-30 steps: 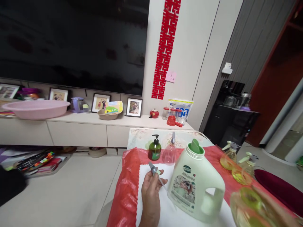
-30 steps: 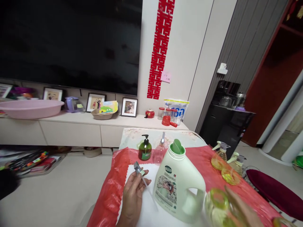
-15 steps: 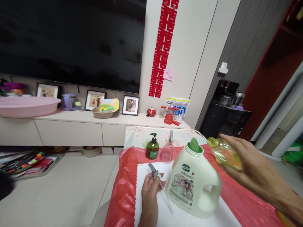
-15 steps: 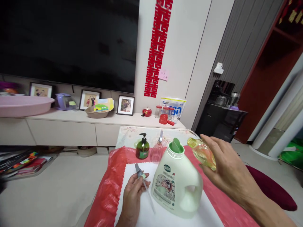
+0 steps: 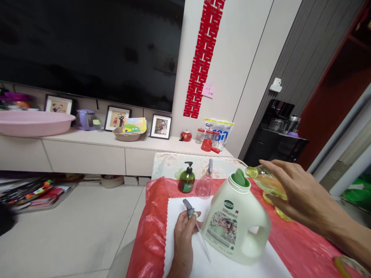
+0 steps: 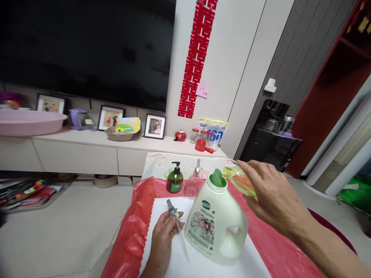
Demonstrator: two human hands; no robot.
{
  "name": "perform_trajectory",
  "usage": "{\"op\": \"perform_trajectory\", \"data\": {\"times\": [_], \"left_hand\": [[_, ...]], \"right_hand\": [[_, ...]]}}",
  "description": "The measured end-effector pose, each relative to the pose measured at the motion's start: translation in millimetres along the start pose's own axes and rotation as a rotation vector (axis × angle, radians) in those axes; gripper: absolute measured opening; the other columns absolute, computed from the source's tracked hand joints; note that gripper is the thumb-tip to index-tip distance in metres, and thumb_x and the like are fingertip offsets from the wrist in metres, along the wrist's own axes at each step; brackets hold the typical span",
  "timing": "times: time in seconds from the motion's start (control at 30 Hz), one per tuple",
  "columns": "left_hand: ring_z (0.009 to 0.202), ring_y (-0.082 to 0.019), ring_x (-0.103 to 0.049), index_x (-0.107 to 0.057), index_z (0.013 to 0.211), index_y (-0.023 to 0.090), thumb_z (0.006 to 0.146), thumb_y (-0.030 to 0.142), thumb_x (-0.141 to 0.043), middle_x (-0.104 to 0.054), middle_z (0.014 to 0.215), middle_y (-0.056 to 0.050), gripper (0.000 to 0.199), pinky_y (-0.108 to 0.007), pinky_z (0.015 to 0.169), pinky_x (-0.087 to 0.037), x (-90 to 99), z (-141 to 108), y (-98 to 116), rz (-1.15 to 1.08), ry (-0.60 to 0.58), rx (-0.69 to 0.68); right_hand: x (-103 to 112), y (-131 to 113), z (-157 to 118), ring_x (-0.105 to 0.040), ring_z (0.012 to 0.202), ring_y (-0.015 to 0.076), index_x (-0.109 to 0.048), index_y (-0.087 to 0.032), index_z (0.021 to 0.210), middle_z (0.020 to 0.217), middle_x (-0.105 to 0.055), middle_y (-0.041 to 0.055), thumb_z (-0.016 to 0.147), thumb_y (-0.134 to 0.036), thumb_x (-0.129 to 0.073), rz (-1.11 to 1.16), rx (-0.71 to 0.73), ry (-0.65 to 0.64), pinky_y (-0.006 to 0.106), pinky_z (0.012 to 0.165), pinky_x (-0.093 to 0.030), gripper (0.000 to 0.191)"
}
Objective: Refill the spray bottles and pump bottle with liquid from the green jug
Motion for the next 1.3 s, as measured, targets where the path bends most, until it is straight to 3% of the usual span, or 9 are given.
{"op": "perform_trajectory", "data": {"times": [0.8, 1.3], "left_hand": [[0.058, -0.018, -0.068, -0.067, 0.093, 0.013, 0.057, 0.05, -0.087, -0.078, 0.087, -0.011, 0.056, -0.03, 0.061, -0.05, 4.5, 6, -8, -0.014, -0.014, 0.041], [0.06, -0.018, -0.068, -0.067, 0.095, 0.012, 0.06, 0.051, -0.086, -0.078, 0.09, -0.012, 0.055, -0.032, 0.064, -0.051, 6.9, 8, -11, 0.011, -0.033, 0.057]], "right_hand": [[-1, 9, 13, -0.051, 0.112, 0.0291, -0.039, -0.024, 0.148, 0.133, -0.049, 0.0103, 0.094, -0.035, -0.042, -0.165, 0.102, -0.004, 0.046, 0.087, -0.05, 0.055], [-2, 13, 17, -0.051, 0.112, 0.0276, -0.037, -0.027, 0.147, 0.134, -0.047, 0.0078, 0.087, -0.027, -0.044, -0.247, 0.132, -0.01, 0.043, 0.086, -0.049, 0.06]]}}
Point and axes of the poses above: each hand's wrist, its own z-axis towards the middle knuckle, its own x-axis out of the back of the hand, y = z × x, the point moved 1 cm from there along z, towards the middle knuckle
